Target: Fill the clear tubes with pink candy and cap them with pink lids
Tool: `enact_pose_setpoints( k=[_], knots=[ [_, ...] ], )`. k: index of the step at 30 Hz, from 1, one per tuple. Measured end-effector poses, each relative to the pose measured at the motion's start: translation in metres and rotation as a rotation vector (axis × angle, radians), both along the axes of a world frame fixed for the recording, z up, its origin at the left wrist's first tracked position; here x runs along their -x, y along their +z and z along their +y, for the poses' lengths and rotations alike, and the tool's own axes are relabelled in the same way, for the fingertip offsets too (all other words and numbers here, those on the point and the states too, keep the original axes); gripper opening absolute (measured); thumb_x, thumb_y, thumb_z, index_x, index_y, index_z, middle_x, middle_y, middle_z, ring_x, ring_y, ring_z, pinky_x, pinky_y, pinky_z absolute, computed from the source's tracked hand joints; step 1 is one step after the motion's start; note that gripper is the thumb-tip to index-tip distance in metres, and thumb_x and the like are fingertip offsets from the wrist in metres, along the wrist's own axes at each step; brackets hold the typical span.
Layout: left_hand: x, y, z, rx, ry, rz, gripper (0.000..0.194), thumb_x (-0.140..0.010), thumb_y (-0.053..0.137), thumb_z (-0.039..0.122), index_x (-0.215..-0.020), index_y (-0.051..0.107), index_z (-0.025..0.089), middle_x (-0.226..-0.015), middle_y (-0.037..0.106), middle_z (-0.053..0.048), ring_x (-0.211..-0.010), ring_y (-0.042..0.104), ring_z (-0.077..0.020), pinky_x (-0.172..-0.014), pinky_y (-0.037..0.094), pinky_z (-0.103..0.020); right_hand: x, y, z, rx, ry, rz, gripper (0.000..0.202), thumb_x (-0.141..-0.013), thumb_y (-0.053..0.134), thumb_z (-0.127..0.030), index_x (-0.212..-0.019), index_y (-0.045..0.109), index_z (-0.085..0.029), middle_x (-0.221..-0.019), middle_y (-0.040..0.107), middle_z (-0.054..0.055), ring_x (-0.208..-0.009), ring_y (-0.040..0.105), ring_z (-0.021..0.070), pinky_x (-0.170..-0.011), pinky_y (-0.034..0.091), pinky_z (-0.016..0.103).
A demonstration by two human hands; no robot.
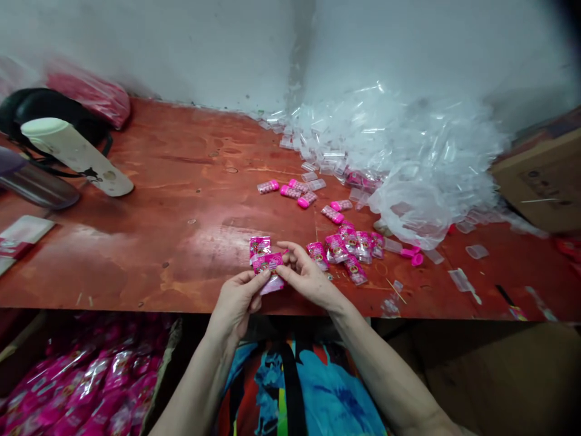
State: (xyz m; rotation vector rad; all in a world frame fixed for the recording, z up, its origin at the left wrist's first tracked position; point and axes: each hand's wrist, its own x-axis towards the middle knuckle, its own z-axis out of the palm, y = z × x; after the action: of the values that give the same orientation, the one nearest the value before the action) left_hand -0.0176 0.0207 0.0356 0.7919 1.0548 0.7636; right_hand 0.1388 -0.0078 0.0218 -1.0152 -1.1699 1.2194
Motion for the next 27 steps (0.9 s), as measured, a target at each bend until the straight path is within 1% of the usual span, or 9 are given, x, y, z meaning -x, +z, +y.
enact_pose_setpoints(
  k=[3,8,13,15,18,21,23,25,27],
  knots=[
    [-0.008,-0.005,-0.002,-0.001,0.052,-0.01,0.041,-0.059,0.086,0.041,-0.059,0.056,0.014,-0.046,0.047,0.005,-0.033,0.029,-0.0023,-0.036,0.017,-0.019,0.006,-0.005,-0.002,-0.009,-0.073,-0.031,0.039,-0.091,0.052,-0.024,-0.129,0.044,-0.025,-0.096,0.063,0.001,-0.08,0.06,0.0143,-0.07,0.048,0.026],
    [0.008,-0.003,0.0,-0.004,-0.005,0.078,0.037,-0.062,0.084,0.042,-0.065,0.061,0.012,-0.041,0.044,0.006,-0.032,0.028,-0.0021,-0.036,0.015,-0.018,0.002,-0.001,0.012,-0.104,-0.335,-0.477,0.035,-0.093,0.047,-0.018,-0.128,0.05,-0.023,-0.108,0.065,0.005,-0.092,0.062,0.0178,-0.083,0.047,0.031],
    [0.026,0.005,0.003,0.041,0.089,-0.007,0.038,-0.062,0.085,0.04,-0.064,0.058,0.013,-0.039,0.034,0.01,-0.032,0.023,-0.001,-0.036,0.015,-0.018,0.0,0.011,0.041,-0.144,-0.217,-1.0,0.027,-0.096,0.049,-0.022,-0.12,0.06,-0.019,-0.111,0.065,0.01,-0.103,0.055,0.0257,-0.094,0.04,0.041],
    [0.026,0.006,0.003,0.042,0.134,-0.047,0.038,-0.062,0.085,0.039,-0.067,0.06,0.012,-0.041,0.037,0.01,-0.033,0.023,-0.0007,-0.036,0.016,-0.017,0.003,0.013,0.042,-0.139,-0.252,-1.16,0.026,-0.095,0.053,-0.027,-0.118,0.063,-0.019,-0.113,0.062,0.014,-0.108,0.05,0.0306,-0.096,0.036,0.047],
    [0.019,0.007,0.003,0.004,0.199,-0.062,0.037,-0.062,0.086,0.039,-0.066,0.06,0.012,-0.041,0.04,0.009,-0.033,0.025,-0.0008,-0.036,0.017,-0.018,0.008,0.015,0.03,-0.161,-0.367,-0.967,0.029,-0.095,0.053,-0.032,-0.121,0.061,-0.023,-0.117,0.059,0.012,-0.112,0.048,0.029,-0.097,0.036,0.046],
    [0.003,0.008,0.005,-0.037,0.206,-0.06,0.038,-0.061,0.085,0.04,-0.062,0.059,0.012,-0.038,0.04,0.007,-0.034,0.029,-0.0026,-0.038,0.019,-0.018,0.015,0.013,0.017,-0.098,-0.229,-0.43,0.03,-0.095,0.052,-0.035,-0.124,0.054,-0.024,-0.096,0.061,0.004,-0.091,0.056,0.0198,-0.083,0.046,0.034],
    [-0.012,0.01,0.008,-0.049,0.189,-0.053,0.039,-0.061,0.085,0.042,-0.062,0.059,0.013,-0.038,0.041,0.007,-0.035,0.032,-0.0036,-0.038,0.021,-0.018,0.017,0.011,0.016,-0.04,-0.159,-0.135,0.033,-0.093,0.054,-0.033,-0.124,0.05,-0.024,-0.081,0.056,-0.001,-0.074,0.056,0.0149,-0.069,0.046,0.027],
    [-0.027,0.014,0.013,-0.049,0.15,-0.041,0.039,-0.059,0.085,0.043,-0.063,0.06,0.013,-0.039,0.042,0.006,-0.036,0.032,-0.0039,-0.039,0.022,-0.018,0.014,0.01,0.019,-0.02,-0.192,-0.006,0.032,-0.09,0.054,-0.029,-0.121,0.05,-0.024,-0.076,0.05,-0.004,-0.066,0.052,0.0122,-0.063,0.044,0.024],
    [-0.04,0.018,0.018,-0.038,0.071,-0.037,0.039,-0.061,0.083,0.045,-0.062,0.06,0.013,-0.038,0.042,0.006,-0.036,0.032,-0.0048,-0.039,0.024,-0.019,0.003,0.01,0.022,-0.027,-0.273,-0.055,0.03,-0.089,0.055,-0.026,-0.119,0.053,-0.023,-0.077,0.051,-0.003,-0.067,0.052,0.0118,-0.061,0.043,0.023]
  ],
)
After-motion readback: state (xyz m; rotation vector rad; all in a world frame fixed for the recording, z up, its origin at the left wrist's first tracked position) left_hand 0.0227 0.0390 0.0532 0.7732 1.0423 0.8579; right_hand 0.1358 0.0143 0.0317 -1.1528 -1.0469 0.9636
